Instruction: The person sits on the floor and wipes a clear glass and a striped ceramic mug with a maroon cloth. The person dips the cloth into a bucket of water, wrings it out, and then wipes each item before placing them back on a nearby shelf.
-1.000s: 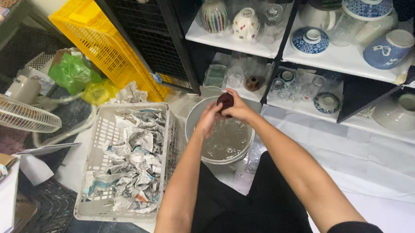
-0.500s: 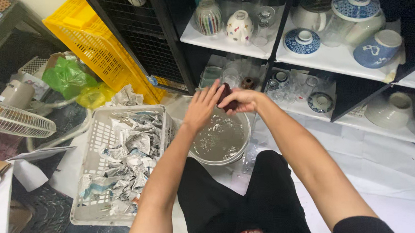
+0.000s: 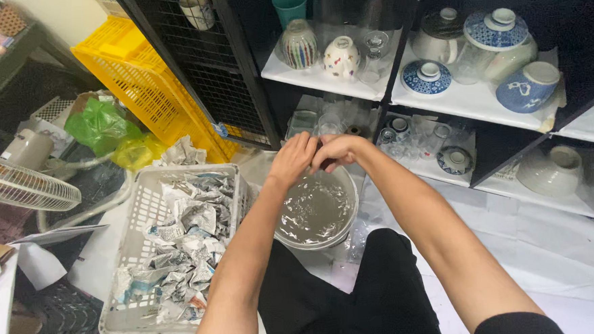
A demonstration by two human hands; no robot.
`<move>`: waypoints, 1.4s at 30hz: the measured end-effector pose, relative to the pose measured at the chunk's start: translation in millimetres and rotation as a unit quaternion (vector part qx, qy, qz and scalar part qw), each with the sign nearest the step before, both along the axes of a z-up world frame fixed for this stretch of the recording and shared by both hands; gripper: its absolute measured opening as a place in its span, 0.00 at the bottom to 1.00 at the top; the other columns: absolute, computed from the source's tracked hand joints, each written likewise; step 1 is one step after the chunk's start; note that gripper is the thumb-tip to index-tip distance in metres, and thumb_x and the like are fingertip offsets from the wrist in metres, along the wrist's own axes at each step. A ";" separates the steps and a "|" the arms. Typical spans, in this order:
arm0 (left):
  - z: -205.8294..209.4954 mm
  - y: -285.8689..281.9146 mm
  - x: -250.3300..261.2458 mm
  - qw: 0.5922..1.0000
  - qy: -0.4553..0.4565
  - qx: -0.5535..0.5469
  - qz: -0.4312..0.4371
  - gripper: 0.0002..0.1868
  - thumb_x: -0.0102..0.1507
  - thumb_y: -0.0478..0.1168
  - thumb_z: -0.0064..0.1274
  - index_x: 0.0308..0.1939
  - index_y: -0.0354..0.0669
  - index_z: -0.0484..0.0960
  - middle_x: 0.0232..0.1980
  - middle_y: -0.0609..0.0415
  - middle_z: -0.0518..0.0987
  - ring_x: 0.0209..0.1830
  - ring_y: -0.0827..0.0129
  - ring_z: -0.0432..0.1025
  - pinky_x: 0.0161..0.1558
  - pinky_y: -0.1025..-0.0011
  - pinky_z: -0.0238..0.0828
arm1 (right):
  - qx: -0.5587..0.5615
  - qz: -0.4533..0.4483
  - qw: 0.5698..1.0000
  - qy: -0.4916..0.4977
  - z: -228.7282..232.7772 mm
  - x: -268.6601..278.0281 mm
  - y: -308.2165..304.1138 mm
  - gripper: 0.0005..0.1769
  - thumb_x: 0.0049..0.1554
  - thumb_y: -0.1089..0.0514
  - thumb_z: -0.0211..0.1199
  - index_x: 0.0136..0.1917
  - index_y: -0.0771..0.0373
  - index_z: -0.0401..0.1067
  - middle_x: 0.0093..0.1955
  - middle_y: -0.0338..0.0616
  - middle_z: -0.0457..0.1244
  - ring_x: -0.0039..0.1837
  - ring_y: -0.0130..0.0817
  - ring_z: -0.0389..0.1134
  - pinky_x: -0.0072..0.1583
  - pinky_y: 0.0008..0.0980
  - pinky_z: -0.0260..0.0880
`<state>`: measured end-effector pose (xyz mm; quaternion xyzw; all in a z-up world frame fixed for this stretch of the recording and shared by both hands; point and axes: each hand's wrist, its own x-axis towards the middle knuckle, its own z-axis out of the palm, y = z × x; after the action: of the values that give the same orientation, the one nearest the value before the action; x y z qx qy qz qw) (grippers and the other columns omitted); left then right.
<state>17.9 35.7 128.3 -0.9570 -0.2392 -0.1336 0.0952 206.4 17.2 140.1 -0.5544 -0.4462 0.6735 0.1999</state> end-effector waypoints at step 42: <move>34.1 -14.9 -36.1 0.988 -0.072 0.103 -0.095 0.39 0.57 0.35 0.52 0.74 0.39 0.63 0.75 0.45 0.67 0.74 0.54 0.64 0.73 0.57 0.56 | -0.089 -0.087 0.983 0.132 -7.7 -9.3 -1.8 0.06 0.51 0.69 0.66 0.43 0.65 0.73 0.36 0.43 0.67 0.34 0.27 0.68 0.29 0.21 0.61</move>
<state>-18.1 20.7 162.5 -0.9483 -0.1384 -0.2344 0.1630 197.1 15.3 132.4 -0.5131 -0.3039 0.7579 0.2644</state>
